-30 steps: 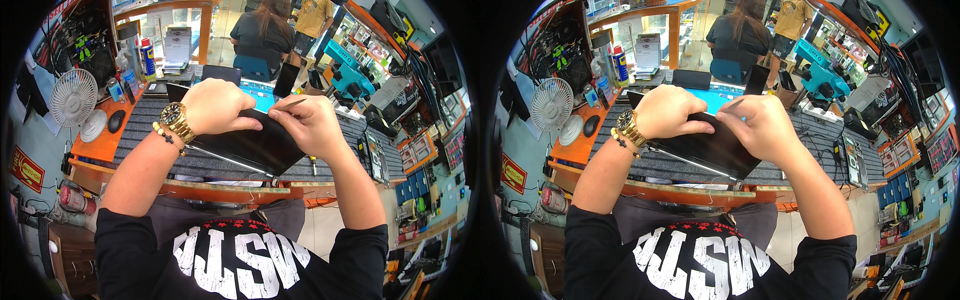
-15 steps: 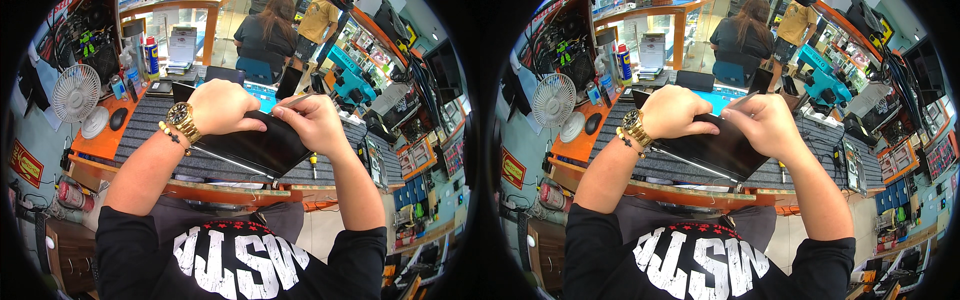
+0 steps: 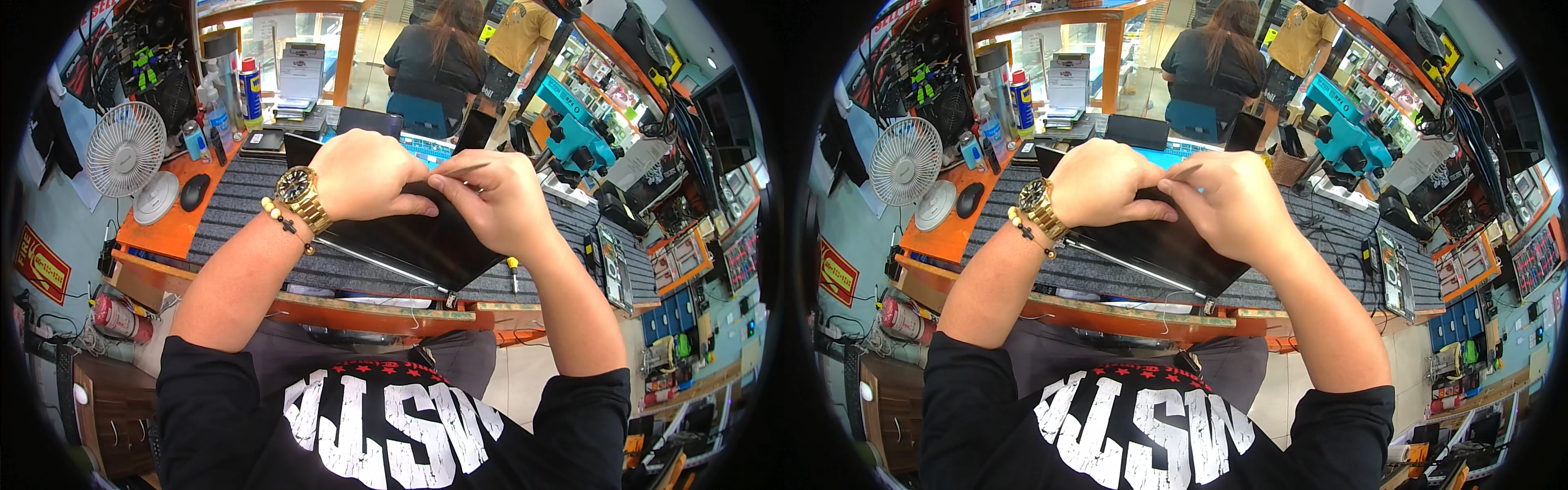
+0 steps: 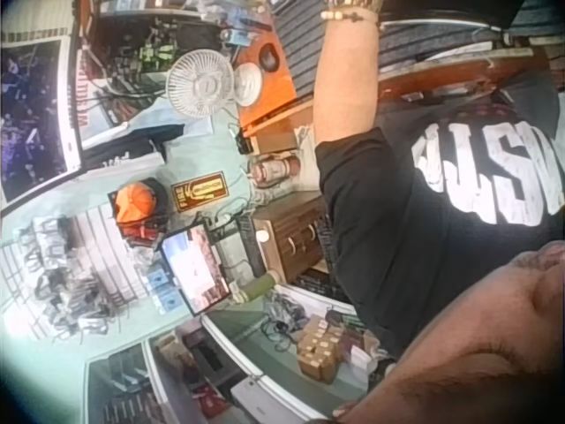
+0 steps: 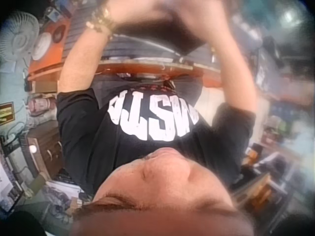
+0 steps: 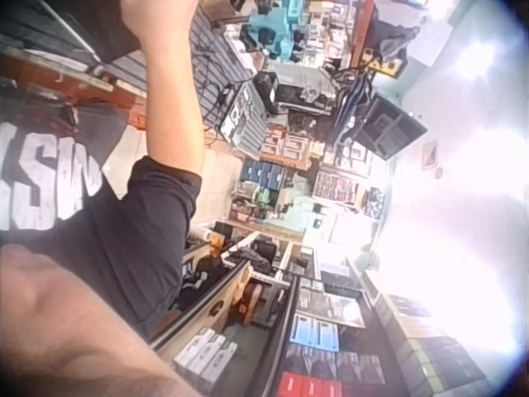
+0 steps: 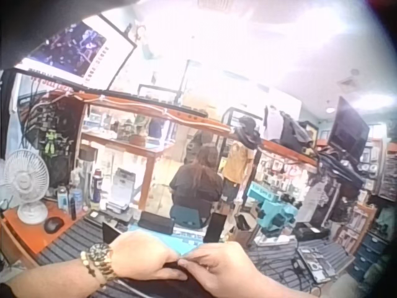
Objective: The person prying the bezel from a laptop lid using tweezers and a screwdriver before manipulating the internal screen and components.
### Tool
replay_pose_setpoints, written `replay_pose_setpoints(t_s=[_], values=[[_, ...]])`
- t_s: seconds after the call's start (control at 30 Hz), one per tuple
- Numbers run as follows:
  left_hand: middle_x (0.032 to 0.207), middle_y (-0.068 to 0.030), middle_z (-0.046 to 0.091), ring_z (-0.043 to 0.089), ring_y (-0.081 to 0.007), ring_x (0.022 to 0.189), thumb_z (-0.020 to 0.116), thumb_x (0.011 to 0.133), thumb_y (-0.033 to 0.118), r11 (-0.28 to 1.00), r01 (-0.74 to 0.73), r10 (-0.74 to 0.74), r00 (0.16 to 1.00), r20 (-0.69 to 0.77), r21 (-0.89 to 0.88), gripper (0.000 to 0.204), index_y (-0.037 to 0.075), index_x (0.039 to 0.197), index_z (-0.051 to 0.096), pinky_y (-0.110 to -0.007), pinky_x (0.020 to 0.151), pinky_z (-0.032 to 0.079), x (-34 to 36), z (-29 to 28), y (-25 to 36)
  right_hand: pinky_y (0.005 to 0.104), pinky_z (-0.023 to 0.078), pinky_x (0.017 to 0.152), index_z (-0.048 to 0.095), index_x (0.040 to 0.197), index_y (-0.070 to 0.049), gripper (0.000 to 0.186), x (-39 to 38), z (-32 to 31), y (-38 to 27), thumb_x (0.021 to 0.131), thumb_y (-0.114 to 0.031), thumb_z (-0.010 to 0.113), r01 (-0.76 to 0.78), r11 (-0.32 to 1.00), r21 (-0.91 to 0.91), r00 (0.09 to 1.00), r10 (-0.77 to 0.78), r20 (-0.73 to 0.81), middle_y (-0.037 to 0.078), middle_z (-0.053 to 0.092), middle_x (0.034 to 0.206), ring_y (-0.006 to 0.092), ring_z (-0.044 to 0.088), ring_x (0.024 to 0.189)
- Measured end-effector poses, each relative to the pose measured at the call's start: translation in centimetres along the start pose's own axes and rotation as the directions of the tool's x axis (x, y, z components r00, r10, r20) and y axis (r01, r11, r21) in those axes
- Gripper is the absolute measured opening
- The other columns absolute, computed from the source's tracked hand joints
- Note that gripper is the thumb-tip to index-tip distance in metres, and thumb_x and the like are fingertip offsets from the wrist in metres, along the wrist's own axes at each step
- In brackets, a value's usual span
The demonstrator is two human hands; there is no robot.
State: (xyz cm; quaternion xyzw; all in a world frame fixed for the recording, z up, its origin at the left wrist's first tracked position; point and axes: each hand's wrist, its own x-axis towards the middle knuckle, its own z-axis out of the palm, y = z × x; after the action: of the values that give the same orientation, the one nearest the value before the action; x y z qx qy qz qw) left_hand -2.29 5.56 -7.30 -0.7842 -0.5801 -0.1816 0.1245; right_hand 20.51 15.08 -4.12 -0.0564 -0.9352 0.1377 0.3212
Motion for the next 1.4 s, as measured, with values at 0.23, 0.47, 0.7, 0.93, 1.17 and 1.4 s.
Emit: replay_pose_setpoints(t_s=[0.23, 0.47, 0.7, 0.93, 1.17, 1.4], values=[[0.078, -0.0141, 0.077, 0.077, -0.0423, 0.078, 0.082, 0.098, 0.069, 0.999, -0.032, 0.033, 0.997, -0.065, 0.020, 0.053, 0.016, 0.096, 0.085, -0.052, 0.070, 0.062, -0.4, 0.2, -0.3, 0.0351, 0.063, 0.076, 0.089, 0.106, 0.004, 0.019, -0.1, -1.4, -0.1, 0.103, -0.014, 0.082, -0.262, 0.958, 0.112, 0.963, 0.253, 0.087, 0.017, 0.087, 0.093, 0.0218, 0.080, 0.075], [0.075, -0.0144, 0.075, 0.076, -0.0434, 0.077, 0.080, 0.099, 0.071, 1.000, -0.028, 0.029, 0.998, -0.056, 0.007, 0.059, 0.013, 0.090, 0.079, -0.053, 0.069, 0.061, -0.4, 0.2, -0.2, 0.0286, 0.062, 0.078, 0.087, 0.106, 0.006, 0.012, -0.2, -1.8, 0.9, 0.104, -0.005, 0.086, -0.408, 0.882, 0.237, 0.910, 0.371, 0.187, 0.010, 0.086, 0.095, 0.0097, 0.076, 0.085], [0.076, -0.0149, 0.076, 0.076, -0.0439, 0.078, 0.080, 0.098, 0.071, 1.000, -0.023, 0.023, 0.999, -0.046, -0.010, 0.059, 0.013, 0.088, 0.078, -0.054, 0.070, 0.062, -0.3, 0.1, -0.2, 0.0358, 0.060, 0.070, 0.086, 0.101, 0.004, 0.011, -0.8, -0.8, 0.6, 0.102, -0.007, 0.084, -0.258, 0.950, 0.178, 0.965, 0.245, 0.093, 0.010, 0.082, 0.084, 0.0155, 0.075, 0.075], [0.076, -0.0155, 0.075, 0.077, -0.0443, 0.078, 0.082, 0.097, 0.070, 1.000, -0.014, 0.013, 0.999, -0.039, -0.010, 0.058, 0.013, 0.088, 0.078, -0.054, 0.069, 0.062, -0.4, -0.1, -0.1, 0.0456, 0.061, 0.072, 0.080, 0.097, 0.000, 0.005, -0.9, -0.4, -0.3, 0.096, -0.003, 0.084, 0.257, 0.948, -0.188, 0.966, -0.251, 0.054, 0.016, 0.076, 0.088, 0.0391, 0.075, 0.080], [0.076, -0.0153, 0.075, 0.077, -0.0440, 0.079, 0.081, 0.098, 0.071, 1.000, -0.020, 0.020, 0.999, -0.044, -0.010, 0.059, 0.013, 0.087, 0.078, -0.054, 0.070, 0.062, -0.2, 0.2, -0.3, 0.0375, 0.061, 0.070, 0.084, 0.099, 0.003, 0.006, -0.8, -0.2, 1.3, 0.101, -0.003, 0.083, -0.019, 0.997, 0.080, 0.999, 0.017, 0.029, 0.015, 0.080, 0.089, 0.0285, 0.078, 0.074], [0.077, -0.0153, 0.076, 0.077, -0.0431, 0.079, 0.081, 0.098, 0.071, 1.000, -0.023, 0.023, 0.999, -0.039, 0.001, 0.060, 0.012, 0.087, 0.079, -0.054, 0.070, 0.062, -0.1, 0.3, -0.4, 0.0296, 0.060, 0.067, 0.084, 0.103, 0.008, 0.012, -0.6, -0.1, 1.4, 0.105, -0.004, 0.084, -0.208, 0.953, 0.222, 0.977, 0.194, 0.082, 0.010, 0.082, 0.089, 0.0106, 0.076, 0.078]])
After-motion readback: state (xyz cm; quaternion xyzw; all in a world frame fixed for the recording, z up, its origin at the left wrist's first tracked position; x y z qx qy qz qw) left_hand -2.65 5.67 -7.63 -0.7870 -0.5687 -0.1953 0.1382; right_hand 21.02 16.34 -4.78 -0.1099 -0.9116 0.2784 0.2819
